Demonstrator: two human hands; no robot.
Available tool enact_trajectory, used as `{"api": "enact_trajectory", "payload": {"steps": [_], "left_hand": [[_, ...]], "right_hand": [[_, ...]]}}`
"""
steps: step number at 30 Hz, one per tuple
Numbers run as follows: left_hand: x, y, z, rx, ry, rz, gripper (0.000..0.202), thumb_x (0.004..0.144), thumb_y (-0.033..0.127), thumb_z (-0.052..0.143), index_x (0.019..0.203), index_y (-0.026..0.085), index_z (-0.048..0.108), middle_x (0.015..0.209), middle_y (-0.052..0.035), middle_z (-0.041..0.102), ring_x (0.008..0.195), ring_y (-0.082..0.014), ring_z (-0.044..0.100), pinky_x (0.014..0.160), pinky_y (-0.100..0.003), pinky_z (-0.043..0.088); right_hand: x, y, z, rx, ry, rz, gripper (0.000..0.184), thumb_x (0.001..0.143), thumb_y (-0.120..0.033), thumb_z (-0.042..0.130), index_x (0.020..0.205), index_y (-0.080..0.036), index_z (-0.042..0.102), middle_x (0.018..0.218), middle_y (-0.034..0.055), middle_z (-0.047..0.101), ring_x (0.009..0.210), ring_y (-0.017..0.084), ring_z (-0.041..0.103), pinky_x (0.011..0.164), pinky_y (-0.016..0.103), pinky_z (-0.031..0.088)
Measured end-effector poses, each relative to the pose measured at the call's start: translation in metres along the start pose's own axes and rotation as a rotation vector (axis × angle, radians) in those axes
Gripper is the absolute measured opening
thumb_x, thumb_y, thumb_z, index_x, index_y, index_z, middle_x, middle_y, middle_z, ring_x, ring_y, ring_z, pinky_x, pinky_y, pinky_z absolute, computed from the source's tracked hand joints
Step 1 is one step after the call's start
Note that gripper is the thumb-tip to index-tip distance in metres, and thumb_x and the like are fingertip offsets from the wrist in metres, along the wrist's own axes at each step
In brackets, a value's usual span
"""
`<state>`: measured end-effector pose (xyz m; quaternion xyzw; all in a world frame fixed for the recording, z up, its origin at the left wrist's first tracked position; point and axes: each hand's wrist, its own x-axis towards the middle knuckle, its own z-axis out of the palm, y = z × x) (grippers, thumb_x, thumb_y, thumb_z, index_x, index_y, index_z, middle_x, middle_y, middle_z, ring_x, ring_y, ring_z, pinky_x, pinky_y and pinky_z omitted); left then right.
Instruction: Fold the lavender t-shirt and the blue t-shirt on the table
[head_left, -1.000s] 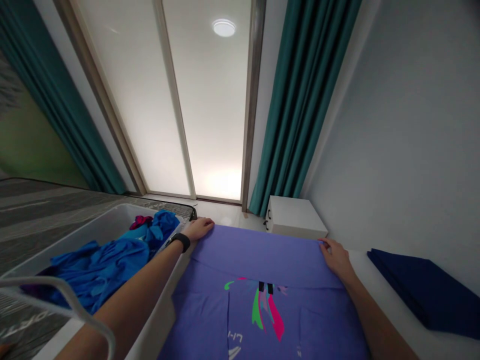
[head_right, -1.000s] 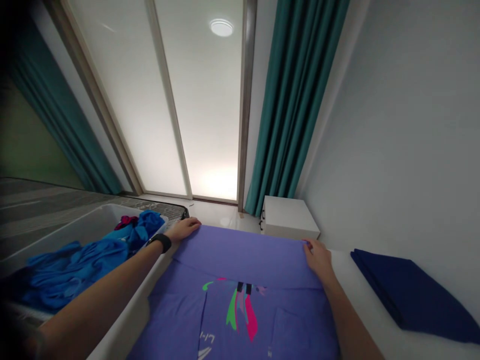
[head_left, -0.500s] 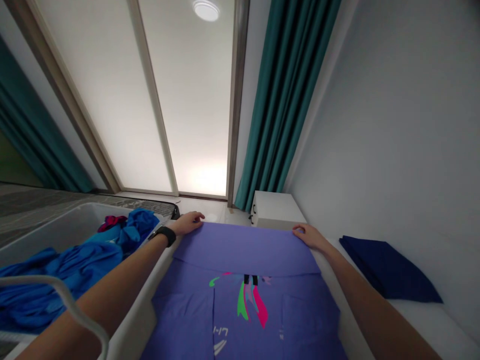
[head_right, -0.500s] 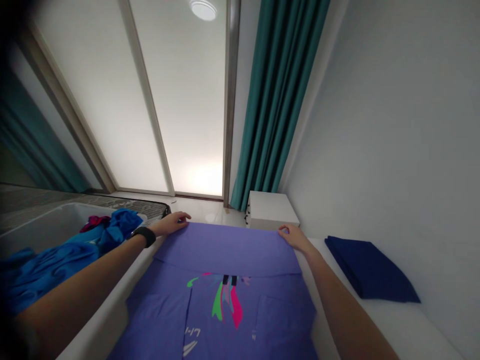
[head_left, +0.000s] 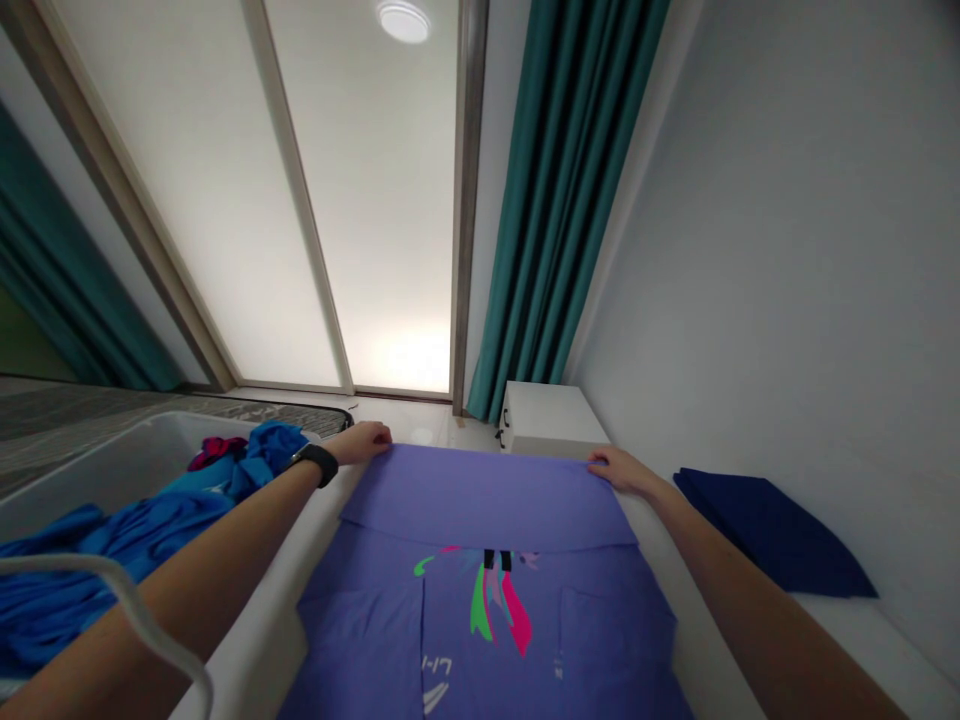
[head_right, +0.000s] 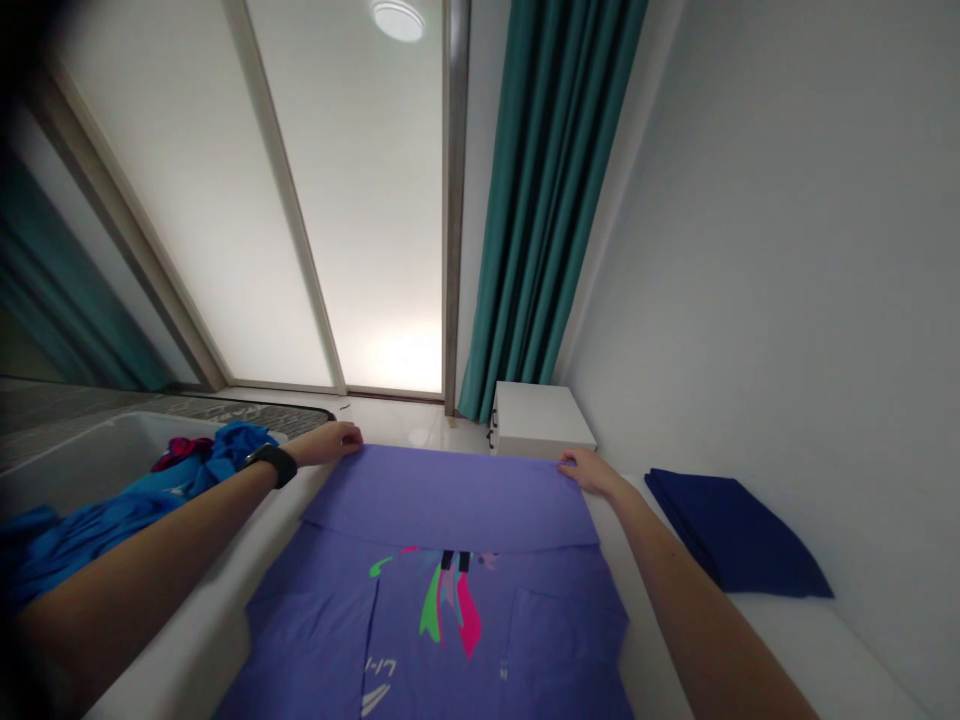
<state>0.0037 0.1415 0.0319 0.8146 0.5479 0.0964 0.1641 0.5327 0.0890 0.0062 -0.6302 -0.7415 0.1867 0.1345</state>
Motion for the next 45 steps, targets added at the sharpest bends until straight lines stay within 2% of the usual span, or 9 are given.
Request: {"api": "enact_trajectory", "payload": {"steps": [5,10,14,17,20,24,33,40,45], "left_hand": [[-0.001,0.007,-0.002,-0.061,0.084,-0.066,0.015,0.069,0.033,0.058,0.071,0.021,0.066,0.078,-0.0047,0.071,0.078,-0.0216,0.066,0.076,-0.029,0.050],[-0.001,0.017,-0.005,-0.205,0.132,-0.141,0.018,0.074,0.035,0.056,0.075,0.018,0.062,0.078,-0.0039,0.070,0.045,-0.0138,0.061,0.049,-0.025,0.048],[-0.005,0.026,-0.011,-0.362,0.183,-0.166,0.022,0.075,0.037,0.056,0.080,0.016,0.058,0.078,-0.0050,0.069,0.042,-0.0140,0.062,0.035,-0.022,0.042],[-0.015,0.031,-0.014,-0.480,0.229,-0.159,0.025,0.075,0.040,0.058,0.082,0.016,0.057,0.075,-0.0047,0.068,0.051,-0.0174,0.067,0.038,-0.023,0.049],[-0.032,0.035,-0.014,-0.576,0.274,-0.159,0.028,0.075,0.043,0.059,0.082,0.016,0.057,0.071,-0.0027,0.066,0.059,-0.0200,0.070,0.047,-0.026,0.056],[-0.060,0.043,-0.016,-0.637,0.320,-0.158,0.034,0.072,0.048,0.063,0.081,0.016,0.058,0.072,-0.0023,0.067,0.068,-0.0220,0.072,0.056,-0.031,0.060],[-0.126,0.068,-0.030,-0.654,0.357,-0.072,0.040,0.072,0.054,0.064,0.080,0.015,0.062,0.077,-0.0071,0.072,0.078,-0.0254,0.072,0.064,-0.036,0.060],[-0.189,0.073,0.004,-0.507,0.299,-0.107,0.039,0.077,0.057,0.057,0.084,0.020,0.067,0.081,-0.0059,0.073,0.076,-0.0241,0.070,0.072,-0.037,0.058],[-0.218,0.068,0.033,-0.454,0.282,-0.076,0.036,0.080,0.055,0.056,0.086,0.021,0.069,0.085,-0.0070,0.072,0.081,-0.0249,0.067,0.075,-0.034,0.055]], "right_hand": [[0.003,-0.004,-0.003,-0.019,0.078,0.040,0.012,0.075,-0.021,0.057,0.072,-0.019,0.068,0.081,0.0051,0.071,0.081,0.019,0.063,0.078,0.029,0.044],[0.007,-0.011,-0.011,-0.011,0.171,0.102,0.012,0.077,-0.019,0.058,0.078,-0.018,0.070,0.089,0.0072,0.072,0.087,0.020,0.065,0.082,0.029,0.044],[0.000,-0.018,-0.021,0.056,0.196,0.165,0.017,0.083,-0.022,0.054,0.089,-0.018,0.070,0.078,0.0042,0.071,0.060,0.015,0.064,0.065,0.026,0.048],[-0.014,-0.025,-0.026,0.138,0.182,0.199,0.022,0.087,-0.025,0.048,0.098,-0.018,0.066,0.071,0.0023,0.069,0.044,0.012,0.059,0.046,0.023,0.044],[-0.034,-0.031,-0.030,0.227,0.186,0.189,0.020,0.087,-0.026,0.048,0.098,-0.018,0.062,0.086,0.0053,0.071,0.049,0.013,0.064,0.040,0.020,0.044],[-0.062,-0.034,-0.032,0.454,0.216,0.185,0.016,0.083,-0.028,0.051,0.093,-0.019,0.060,0.100,0.0075,0.069,0.059,0.016,0.069,0.041,0.022,0.049],[-0.117,-0.036,-0.035,0.623,0.278,0.152,0.019,0.075,-0.036,0.061,0.085,-0.020,0.063,0.084,0.0055,0.070,0.067,0.022,0.071,0.050,0.027,0.056],[-0.180,-0.035,0.003,0.543,0.284,0.084,0.036,0.071,-0.057,0.061,0.080,-0.022,0.066,0.076,0.0067,0.072,0.074,0.026,0.070,0.071,0.035,0.055],[-0.209,-0.028,0.028,0.377,0.351,0.078,0.039,0.073,-0.059,0.057,0.084,-0.024,0.070,0.086,0.0062,0.074,0.068,0.023,0.065,0.066,0.034,0.052]]}}
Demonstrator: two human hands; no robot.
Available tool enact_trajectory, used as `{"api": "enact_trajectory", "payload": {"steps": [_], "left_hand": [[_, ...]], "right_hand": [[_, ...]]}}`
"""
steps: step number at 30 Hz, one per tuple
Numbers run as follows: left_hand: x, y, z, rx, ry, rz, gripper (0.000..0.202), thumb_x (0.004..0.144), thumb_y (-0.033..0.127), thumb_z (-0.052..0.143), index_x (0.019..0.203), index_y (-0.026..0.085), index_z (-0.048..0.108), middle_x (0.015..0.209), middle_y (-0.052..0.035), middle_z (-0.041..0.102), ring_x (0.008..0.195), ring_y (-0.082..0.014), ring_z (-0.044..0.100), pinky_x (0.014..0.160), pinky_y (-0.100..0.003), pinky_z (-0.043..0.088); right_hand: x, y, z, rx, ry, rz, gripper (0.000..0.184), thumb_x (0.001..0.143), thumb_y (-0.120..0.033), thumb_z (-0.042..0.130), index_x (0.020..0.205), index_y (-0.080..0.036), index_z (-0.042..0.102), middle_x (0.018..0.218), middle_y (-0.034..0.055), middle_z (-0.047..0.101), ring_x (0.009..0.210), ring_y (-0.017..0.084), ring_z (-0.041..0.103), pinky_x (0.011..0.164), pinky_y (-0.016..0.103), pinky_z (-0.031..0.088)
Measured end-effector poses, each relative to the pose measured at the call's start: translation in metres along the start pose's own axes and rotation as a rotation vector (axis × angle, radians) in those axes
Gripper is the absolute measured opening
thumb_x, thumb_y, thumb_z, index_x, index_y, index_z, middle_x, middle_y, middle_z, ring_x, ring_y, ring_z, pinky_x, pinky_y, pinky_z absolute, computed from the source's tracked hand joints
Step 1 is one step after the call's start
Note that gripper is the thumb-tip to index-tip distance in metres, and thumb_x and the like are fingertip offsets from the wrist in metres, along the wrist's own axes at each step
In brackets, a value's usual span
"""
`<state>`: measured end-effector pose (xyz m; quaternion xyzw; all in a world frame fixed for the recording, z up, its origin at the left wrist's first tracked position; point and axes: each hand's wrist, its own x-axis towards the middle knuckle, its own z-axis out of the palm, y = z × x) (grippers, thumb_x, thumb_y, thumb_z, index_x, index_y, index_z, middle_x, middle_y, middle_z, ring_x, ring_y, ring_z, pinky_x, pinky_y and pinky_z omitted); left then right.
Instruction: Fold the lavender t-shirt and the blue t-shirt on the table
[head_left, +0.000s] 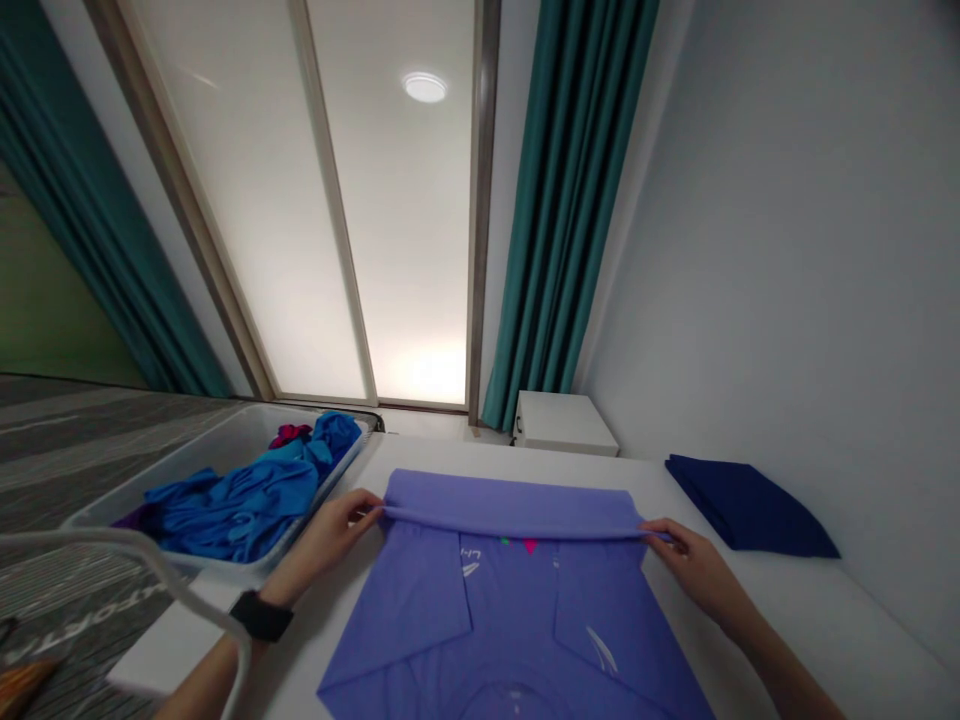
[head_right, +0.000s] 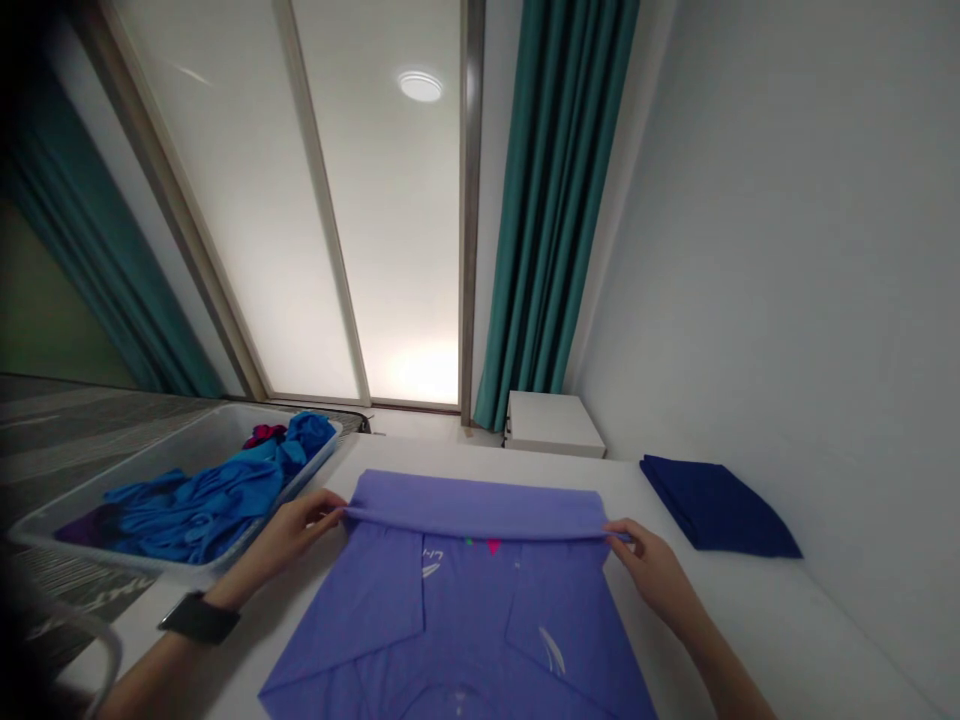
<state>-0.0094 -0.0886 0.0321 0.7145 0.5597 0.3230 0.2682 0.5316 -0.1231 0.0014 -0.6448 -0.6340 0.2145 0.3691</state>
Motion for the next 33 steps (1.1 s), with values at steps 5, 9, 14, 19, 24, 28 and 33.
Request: {"api": "enact_trajectory", "payload": {"steps": [5,9,14,19,24,28,33], "left_hand": [[-0.013,-0.002,0.003,-0.048,-0.062,0.011,0.035,0.083,0.052,0.055,0.088,0.021,0.070,0.089,-0.0065,0.072,0.084,-0.0241,0.066,0.078,-0.032,0.052],[-0.016,-0.003,0.000,-0.057,-0.073,0.020,0.037,0.085,0.054,0.052,0.083,0.022,0.069,0.085,-0.0053,0.071,0.082,-0.0238,0.065,0.078,-0.031,0.050],[-0.014,-0.010,0.007,-0.061,0.000,-0.041,0.039,0.082,0.057,0.054,0.090,0.022,0.068,0.087,-0.0041,0.071,0.082,-0.0237,0.066,0.077,-0.031,0.051],[-0.011,-0.013,0.021,-0.101,0.033,-0.070,0.043,0.077,0.059,0.058,0.091,0.019,0.064,0.077,-0.0030,0.068,0.071,-0.0220,0.065,0.067,-0.030,0.051],[-0.011,-0.009,0.018,-0.151,0.088,-0.079,0.050,0.072,0.066,0.059,0.086,0.018,0.064,0.072,-0.0026,0.065,0.067,-0.0213,0.062,0.064,-0.031,0.049],[-0.012,-0.007,0.012,-0.194,0.118,-0.079,0.052,0.073,0.067,0.059,0.087,0.017,0.063,0.072,-0.0030,0.066,0.067,-0.0203,0.061,0.063,-0.030,0.048],[-0.015,-0.008,0.013,-0.152,0.100,-0.053,0.043,0.076,0.059,0.059,0.088,0.018,0.062,0.072,-0.0019,0.063,0.063,-0.0190,0.060,0.059,-0.029,0.047]], "right_hand": [[-0.012,0.001,0.004,0.003,0.005,0.020,0.033,0.073,-0.050,0.051,0.080,-0.025,0.070,0.088,0.0059,0.073,0.075,0.026,0.065,0.070,0.035,0.052],[-0.015,0.000,0.012,0.058,0.100,0.054,0.027,0.073,-0.044,0.045,0.070,-0.025,0.064,0.074,0.0056,0.069,0.081,0.026,0.065,0.076,0.036,0.051],[-0.012,0.015,0.023,0.049,0.190,0.059,0.037,0.075,-0.043,0.049,0.101,-0.021,0.062,0.081,0.0053,0.063,0.067,0.021,0.061,0.067,0.034,0.052],[-0.010,0.026,0.028,-0.028,0.198,-0.035,0.047,0.077,-0.035,0.046,0.119,-0.017,0.055,0.099,0.0071,0.055,0.060,0.013,0.053,0.066,0.035,0.052],[-0.013,0.023,0.025,-0.057,0.179,-0.080,0.043,0.081,-0.032,0.043,0.120,-0.018,0.055,0.103,0.0080,0.054,0.064,0.014,0.052,0.070,0.035,0.051],[-0.013,0.022,0.020,-0.066,0.149,-0.089,0.041,0.081,-0.033,0.042,0.118,-0.019,0.056,0.103,0.0084,0.055,0.063,0.014,0.052,0.066,0.034,0.051],[-0.014,0.024,0.022,-0.127,0.116,-0.129,0.040,0.080,-0.030,0.041,0.114,-0.020,0.059,0.100,0.0084,0.057,0.066,0.016,0.054,0.067,0.034,0.051]]}}
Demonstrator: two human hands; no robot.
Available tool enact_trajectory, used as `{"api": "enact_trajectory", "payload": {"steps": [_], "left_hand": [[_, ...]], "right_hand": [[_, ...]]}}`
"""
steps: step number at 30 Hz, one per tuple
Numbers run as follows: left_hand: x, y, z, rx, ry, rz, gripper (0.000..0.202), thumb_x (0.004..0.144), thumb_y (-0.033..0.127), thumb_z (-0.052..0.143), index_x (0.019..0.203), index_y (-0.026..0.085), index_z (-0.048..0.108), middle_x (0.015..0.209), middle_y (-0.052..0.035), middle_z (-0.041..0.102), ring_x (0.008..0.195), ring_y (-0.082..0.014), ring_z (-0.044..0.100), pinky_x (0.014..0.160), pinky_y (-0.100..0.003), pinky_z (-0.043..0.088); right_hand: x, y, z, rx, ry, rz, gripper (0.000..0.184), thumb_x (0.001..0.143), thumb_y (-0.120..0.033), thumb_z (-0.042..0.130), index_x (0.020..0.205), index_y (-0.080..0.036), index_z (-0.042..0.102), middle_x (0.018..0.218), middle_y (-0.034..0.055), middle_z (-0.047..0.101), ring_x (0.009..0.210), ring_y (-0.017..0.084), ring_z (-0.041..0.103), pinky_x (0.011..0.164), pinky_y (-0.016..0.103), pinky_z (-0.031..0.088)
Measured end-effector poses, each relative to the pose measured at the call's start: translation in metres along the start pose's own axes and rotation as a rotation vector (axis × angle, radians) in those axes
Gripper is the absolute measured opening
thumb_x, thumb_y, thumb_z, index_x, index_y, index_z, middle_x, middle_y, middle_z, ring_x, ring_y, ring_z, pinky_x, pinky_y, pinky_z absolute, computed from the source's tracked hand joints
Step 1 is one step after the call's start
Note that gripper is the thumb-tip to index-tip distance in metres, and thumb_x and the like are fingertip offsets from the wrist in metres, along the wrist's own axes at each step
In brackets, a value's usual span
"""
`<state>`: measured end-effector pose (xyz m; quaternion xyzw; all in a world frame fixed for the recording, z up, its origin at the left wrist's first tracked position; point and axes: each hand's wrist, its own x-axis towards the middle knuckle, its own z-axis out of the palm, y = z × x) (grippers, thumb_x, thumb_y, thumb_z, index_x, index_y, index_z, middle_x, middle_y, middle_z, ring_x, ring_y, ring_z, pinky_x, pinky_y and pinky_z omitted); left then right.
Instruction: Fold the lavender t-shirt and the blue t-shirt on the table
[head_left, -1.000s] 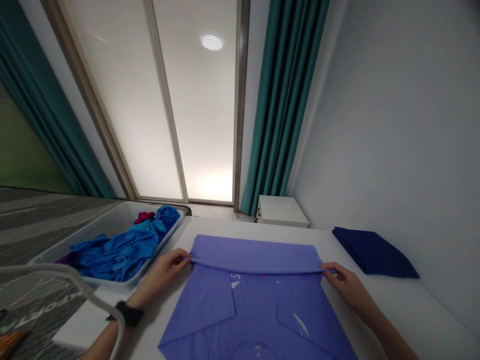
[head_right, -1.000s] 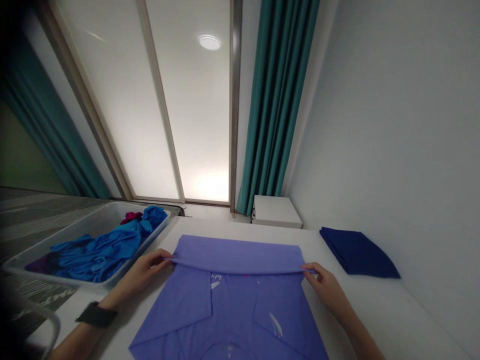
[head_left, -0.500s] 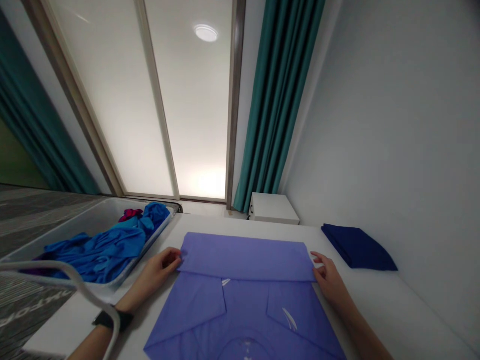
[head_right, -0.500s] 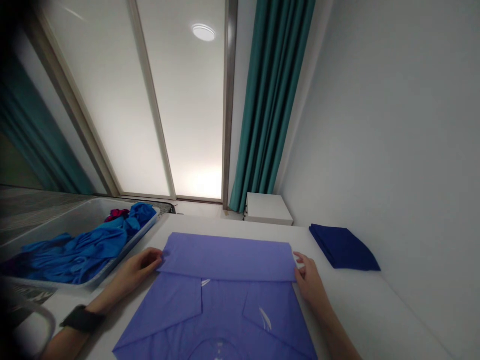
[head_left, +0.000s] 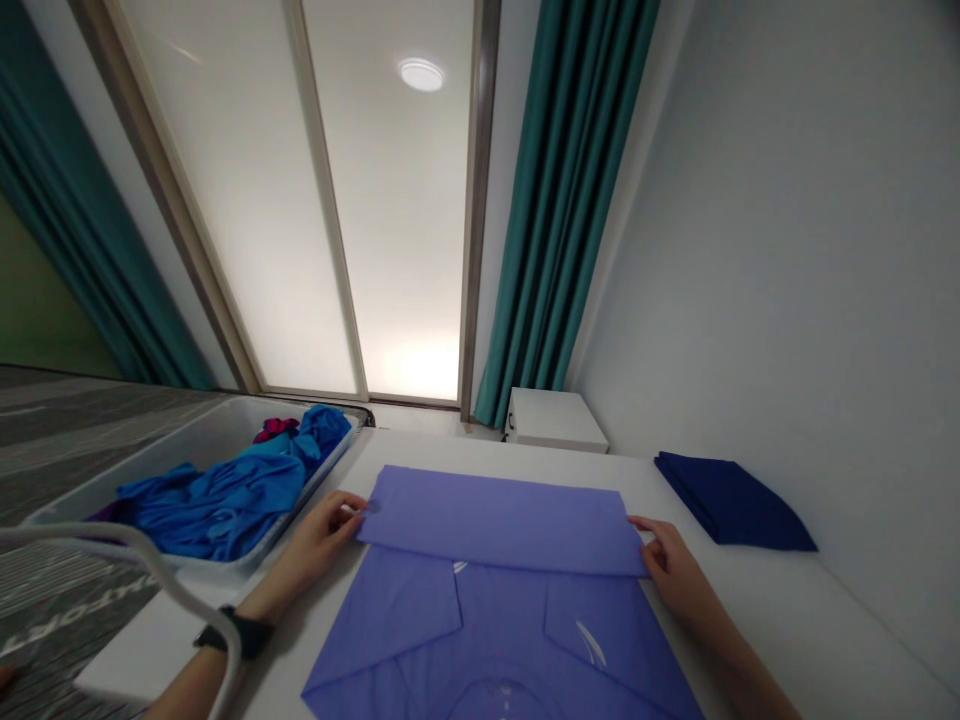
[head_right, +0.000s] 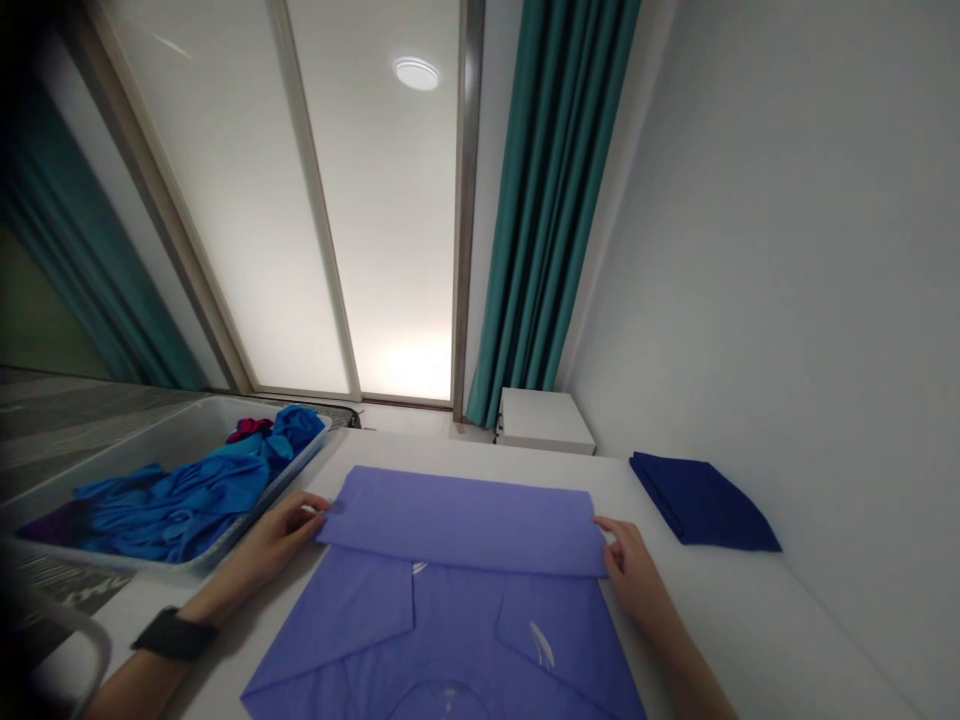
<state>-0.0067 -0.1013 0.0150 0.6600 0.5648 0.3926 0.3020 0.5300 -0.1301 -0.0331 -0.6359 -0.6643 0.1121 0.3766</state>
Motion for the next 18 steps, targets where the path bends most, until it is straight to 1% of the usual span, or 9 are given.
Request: {"api": "enact_trajectory", "payload": {"steps": [4,6,8,10,12,13,15,16,18], "left_hand": [[-0.001,-0.007,0.002,0.162,-0.036,0.080,0.033,0.081,0.048,0.051,0.090,0.019,0.063,0.085,-0.0032,0.063,0.060,-0.0160,0.057,0.059,-0.029,0.048],[-0.001,-0.011,0.001,0.262,-0.027,0.118,0.032,0.085,0.044,0.045,0.094,0.019,0.064,0.087,-0.0033,0.062,0.061,-0.0160,0.057,0.061,-0.029,0.049],[-0.001,-0.012,0.001,0.372,0.017,0.166,0.032,0.088,0.041,0.041,0.095,0.019,0.064,0.087,-0.0047,0.063,0.068,-0.0184,0.060,0.067,-0.031,0.050],[-0.001,-0.008,0.004,0.490,0.066,0.247,0.033,0.090,0.038,0.040,0.098,0.019,0.065,0.094,-0.0077,0.065,0.084,-0.0224,0.063,0.079,-0.036,0.051],[-0.001,0.002,0.015,0.608,0.066,0.350,0.035,0.092,0.037,0.040,0.110,0.019,0.064,0.110,-0.0103,0.065,0.103,-0.0259,0.061,0.093,-0.041,0.047],[-0.001,0.008,0.023,0.662,0.038,0.398,0.039,0.093,0.037,0.039,0.120,0.020,0.061,0.121,-0.0106,0.063,0.112,-0.0266,0.058,0.098,-0.043,0.045],[0.000,0.021,0.043,0.751,-0.051,0.467,0.047,0.096,0.040,0.038,0.137,0.022,0.050,0.140,-0.0098,0.052,0.127,-0.0262,0.049,0.106,-0.043,0.038],[0.001,0.026,0.054,0.779,-0.093,0.490,0.051,0.097,0.043,0.037,0.143,0.022,0.043,0.147,-0.0093,0.046,0.133,-0.0253,0.043,0.110,-0.042,0.035],[0.004,0.033,0.074,0.818,-0.163,0.501,0.058,0.098,0.050,0.033,0.149,0.023,0.033,0.153,-0.0081,0.036,0.140,-0.0243,0.035,0.114,-0.043,0.029]], "right_hand": [[-0.001,0.003,0.006,-0.079,-0.052,-0.040,0.041,0.081,-0.027,0.038,0.115,-0.018,0.060,0.098,0.0091,0.058,0.068,0.018,0.056,0.069,0.035,0.051],[-0.001,0.005,0.005,-0.136,-0.043,-0.064,0.042,0.082,-0.024,0.035,0.115,-0.018,0.061,0.098,0.0098,0.058,0.075,0.019,0.058,0.073,0.035,0.052],[-0.001,0.004,0.004,-0.218,-0.001,-0.101,0.041,0.084,-0.023,0.033,0.112,-0.017,0.062,0.099,0.0110,0.060,0.087,0.022,0.060,0.081,0.037,0.050],[-0.001,-0.003,0.003,-0.326,0.034,-0.141,0.040,0.087,-0.025,0.032,0.111,-0.017,0.064,0.104,0.0128,0.062,0.098,0.024,0.059,0.090,0.040,0.047],[-0.001,-0.020,0.008,-0.439,0.020,-0.176,0.042,0.090,-0.029,0.033,0.116,-0.016,0.063,0.115,0.0148,0.063,0.109,0.026,0.056,0.097,0.044,0.043],[-0.001,-0.031,0.012,-0.485,-0.016,-0.195,0.044,0.092,-0.032,0.033,0.122,-0.015,0.061,0.124,0.0153,0.061,0.117,0.027,0.053,0.101,0.045,0.040],[0.001,-0.058,0.027,-0.549,-0.107,-0.203,0.051,0.094,-0.036,0.030,0.132,-0.012,0.055,0.136,0.0154,0.054,0.127,0.027,0.047,0.108,0.045,0.033],[0.002,-0.072,0.035,-0.568,-0.157,-0.200,0.055,0.095,-0.039,0.029,0.136,-0.011,0.051,0.141,0.0148,0.050,0.131,0.027,0.043,0.111,0.044,0.029],[0.005,-0.096,0.053,-0.581,-0.240,-0.205,0.061,0.096,-0.044,0.026,0.144,-0.010,0.043,0.151,0.0130,0.039,0.140,0.025,0.033,0.116,0.044,0.021]]}}
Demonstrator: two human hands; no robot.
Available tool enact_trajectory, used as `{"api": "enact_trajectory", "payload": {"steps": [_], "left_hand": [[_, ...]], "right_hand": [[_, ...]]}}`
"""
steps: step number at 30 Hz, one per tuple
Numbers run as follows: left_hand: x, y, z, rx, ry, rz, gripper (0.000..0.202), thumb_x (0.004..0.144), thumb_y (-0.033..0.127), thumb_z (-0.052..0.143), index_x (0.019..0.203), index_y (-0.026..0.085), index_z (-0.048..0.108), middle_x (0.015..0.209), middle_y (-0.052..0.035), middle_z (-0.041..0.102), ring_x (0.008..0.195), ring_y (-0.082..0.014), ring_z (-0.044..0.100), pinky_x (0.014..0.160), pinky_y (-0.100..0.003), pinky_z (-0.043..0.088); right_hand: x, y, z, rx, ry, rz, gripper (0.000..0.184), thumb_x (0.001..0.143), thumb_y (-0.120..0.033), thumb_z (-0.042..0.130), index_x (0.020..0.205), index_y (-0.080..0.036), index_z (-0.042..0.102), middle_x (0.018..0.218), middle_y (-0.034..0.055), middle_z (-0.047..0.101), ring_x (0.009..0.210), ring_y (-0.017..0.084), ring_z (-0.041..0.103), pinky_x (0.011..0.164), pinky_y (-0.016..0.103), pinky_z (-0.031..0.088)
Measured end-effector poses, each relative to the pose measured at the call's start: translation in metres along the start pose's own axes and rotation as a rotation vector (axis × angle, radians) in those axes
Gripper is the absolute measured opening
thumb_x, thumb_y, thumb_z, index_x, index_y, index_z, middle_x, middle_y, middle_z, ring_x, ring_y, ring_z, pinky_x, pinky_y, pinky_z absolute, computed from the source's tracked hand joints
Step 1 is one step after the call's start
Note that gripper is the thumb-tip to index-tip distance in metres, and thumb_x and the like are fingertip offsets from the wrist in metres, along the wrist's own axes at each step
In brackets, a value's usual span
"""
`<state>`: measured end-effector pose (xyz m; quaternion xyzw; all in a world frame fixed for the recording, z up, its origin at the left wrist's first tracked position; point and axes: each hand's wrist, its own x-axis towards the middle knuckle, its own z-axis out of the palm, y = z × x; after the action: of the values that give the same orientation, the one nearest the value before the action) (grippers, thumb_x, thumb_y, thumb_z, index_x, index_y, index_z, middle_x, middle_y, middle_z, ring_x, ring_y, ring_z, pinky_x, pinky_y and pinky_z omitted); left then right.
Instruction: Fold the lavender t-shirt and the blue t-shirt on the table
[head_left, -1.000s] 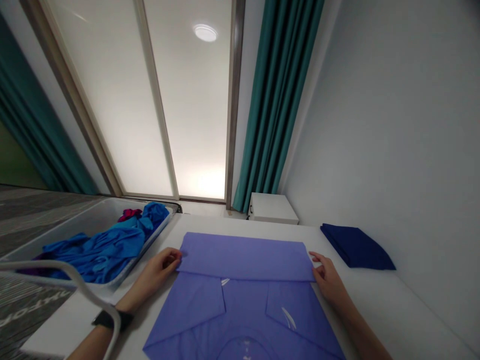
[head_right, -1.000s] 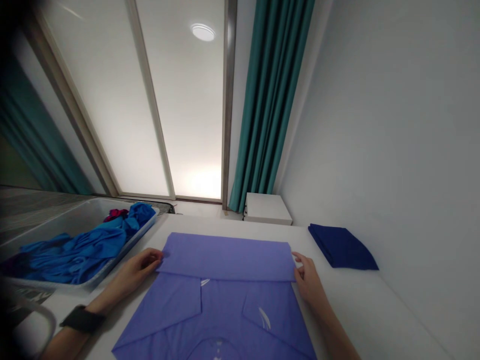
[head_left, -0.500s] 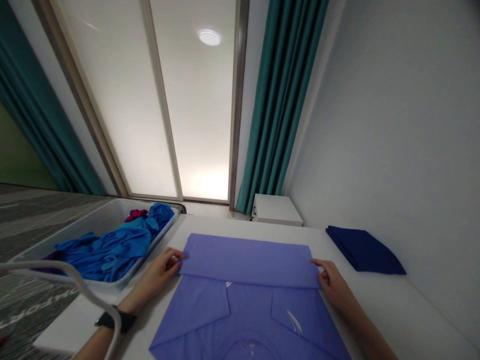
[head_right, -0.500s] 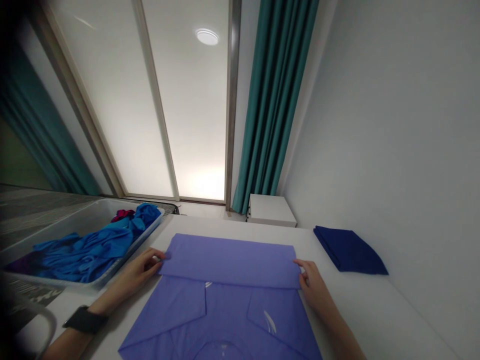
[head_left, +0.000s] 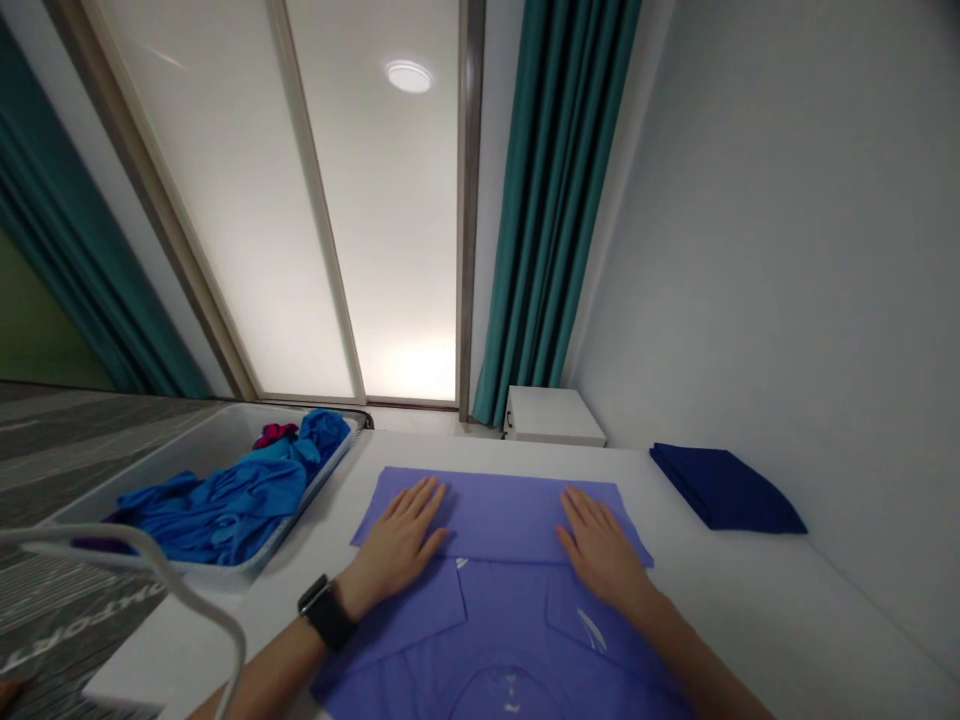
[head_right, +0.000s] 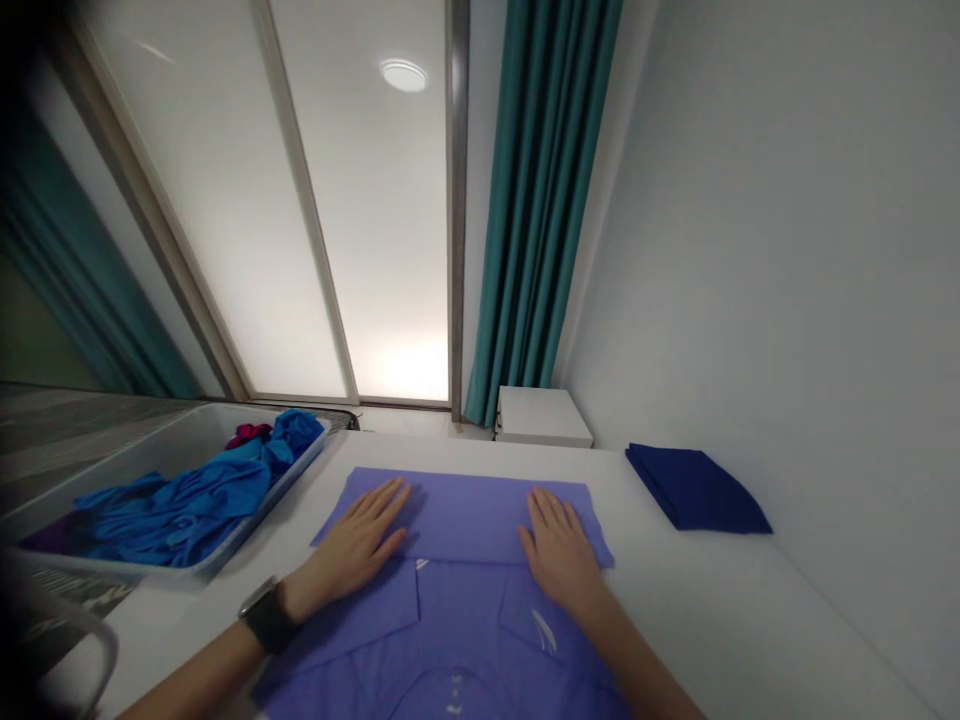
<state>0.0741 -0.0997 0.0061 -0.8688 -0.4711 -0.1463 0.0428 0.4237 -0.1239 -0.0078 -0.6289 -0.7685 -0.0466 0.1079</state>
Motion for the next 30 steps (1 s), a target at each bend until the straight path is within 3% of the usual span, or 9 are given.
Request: {"api": "enact_trajectory", "payload": {"steps": [4,11,16,21,30], "left_hand": [[0.015,0.010,0.016,0.014,-0.107,-0.035,0.061,0.098,0.052,0.030,0.150,0.020,0.032,0.155,-0.0093,0.032,0.142,-0.0242,0.030,0.115,-0.045,0.025],[0.023,0.001,0.020,0.014,-0.154,-0.106,0.062,0.097,0.053,0.031,0.149,0.019,0.034,0.155,-0.0093,0.032,0.143,-0.0238,0.030,0.116,-0.045,0.023],[0.041,0.026,0.012,0.010,-0.151,-0.110,0.059,0.096,0.046,0.033,0.147,0.017,0.038,0.153,-0.0108,0.036,0.142,-0.0259,0.031,0.116,-0.049,0.020],[0.070,0.053,0.023,-0.052,-0.096,-0.006,0.054,0.097,0.039,0.032,0.147,0.019,0.037,0.154,-0.0083,0.034,0.143,-0.0220,0.029,0.117,-0.044,0.020],[0.074,0.050,0.038,-0.084,-0.131,-0.028,0.058,0.097,0.045,0.032,0.147,0.014,0.037,0.155,-0.0105,0.032,0.144,-0.0224,0.026,0.118,-0.044,0.019]], "right_hand": [[0.019,-0.029,0.006,0.026,-0.139,0.027,0.067,0.096,-0.050,0.022,0.149,-0.009,0.032,0.156,0.0118,0.026,0.145,0.024,0.021,0.119,0.044,0.011],[0.040,-0.026,0.009,0.050,-0.269,0.064,0.070,0.095,-0.049,0.021,0.151,-0.007,0.024,0.158,0.0103,0.018,0.146,0.022,0.015,0.119,0.045,0.008],[0.054,-0.047,0.003,0.036,-0.217,0.025,0.062,0.097,-0.038,0.019,0.150,-0.009,0.028,0.158,0.0104,0.022,0.146,0.022,0.017,0.118,0.046,0.006],[0.068,-0.073,0.010,0.057,-0.193,-0.011,0.059,0.097,-0.032,0.019,0.151,-0.011,0.027,0.158,0.0096,0.023,0.146,0.020,0.018,0.118,0.045,0.007],[0.067,-0.070,0.019,0.080,-0.211,0.018,0.062,0.096,-0.035,0.019,0.151,-0.007,0.023,0.159,0.0095,0.018,0.147,0.020,0.012,0.118,0.047,0.007]]}}
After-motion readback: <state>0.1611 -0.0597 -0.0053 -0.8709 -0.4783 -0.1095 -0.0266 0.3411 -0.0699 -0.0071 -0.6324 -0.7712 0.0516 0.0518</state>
